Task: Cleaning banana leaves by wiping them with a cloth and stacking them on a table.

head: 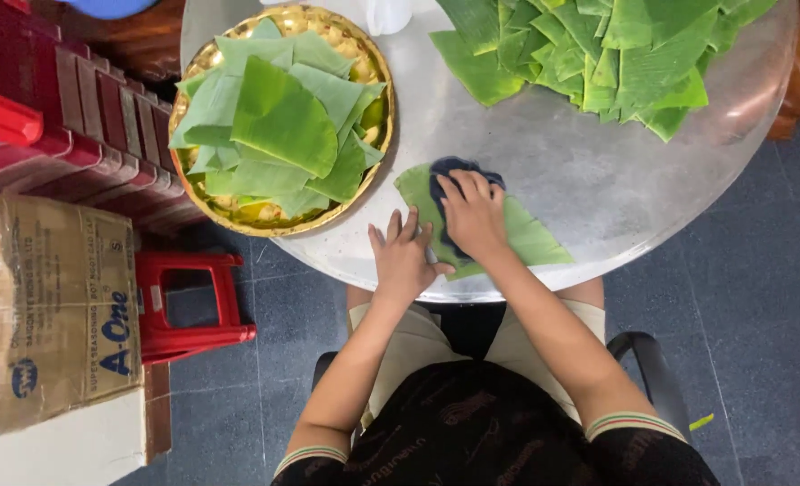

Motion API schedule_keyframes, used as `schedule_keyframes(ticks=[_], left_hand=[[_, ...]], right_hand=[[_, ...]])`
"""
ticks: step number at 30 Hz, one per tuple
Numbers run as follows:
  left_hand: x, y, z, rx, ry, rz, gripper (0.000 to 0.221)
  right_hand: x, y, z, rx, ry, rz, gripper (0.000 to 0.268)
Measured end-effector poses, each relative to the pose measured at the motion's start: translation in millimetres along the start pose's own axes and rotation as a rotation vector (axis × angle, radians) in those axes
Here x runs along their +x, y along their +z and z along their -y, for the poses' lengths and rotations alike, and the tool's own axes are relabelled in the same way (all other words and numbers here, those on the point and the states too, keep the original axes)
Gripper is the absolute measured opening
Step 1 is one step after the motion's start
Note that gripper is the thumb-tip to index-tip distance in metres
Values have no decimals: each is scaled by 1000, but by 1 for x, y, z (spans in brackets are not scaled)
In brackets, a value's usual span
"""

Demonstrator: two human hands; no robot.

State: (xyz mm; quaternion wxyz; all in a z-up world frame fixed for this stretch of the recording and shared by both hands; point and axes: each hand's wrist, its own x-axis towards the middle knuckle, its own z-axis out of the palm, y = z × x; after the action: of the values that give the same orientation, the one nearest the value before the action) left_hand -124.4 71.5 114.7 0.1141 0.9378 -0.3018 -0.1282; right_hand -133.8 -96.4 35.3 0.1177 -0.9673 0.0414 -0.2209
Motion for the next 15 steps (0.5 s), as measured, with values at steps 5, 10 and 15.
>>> schedule_keyframes(ticks=[5, 10, 15], left_hand=[[-2, -4, -3, -40, 13, -50, 85], [-3, -4, -2, -75, 20, -53, 86], [-5, -5, -2, -65, 23, -44, 87]], right_hand=[[-40, -13, -43, -109, -20, -70, 38], [-91, -46, -93, -217, -32, -61, 34], [-100, -75, -129, -278, -6, -123, 23]])
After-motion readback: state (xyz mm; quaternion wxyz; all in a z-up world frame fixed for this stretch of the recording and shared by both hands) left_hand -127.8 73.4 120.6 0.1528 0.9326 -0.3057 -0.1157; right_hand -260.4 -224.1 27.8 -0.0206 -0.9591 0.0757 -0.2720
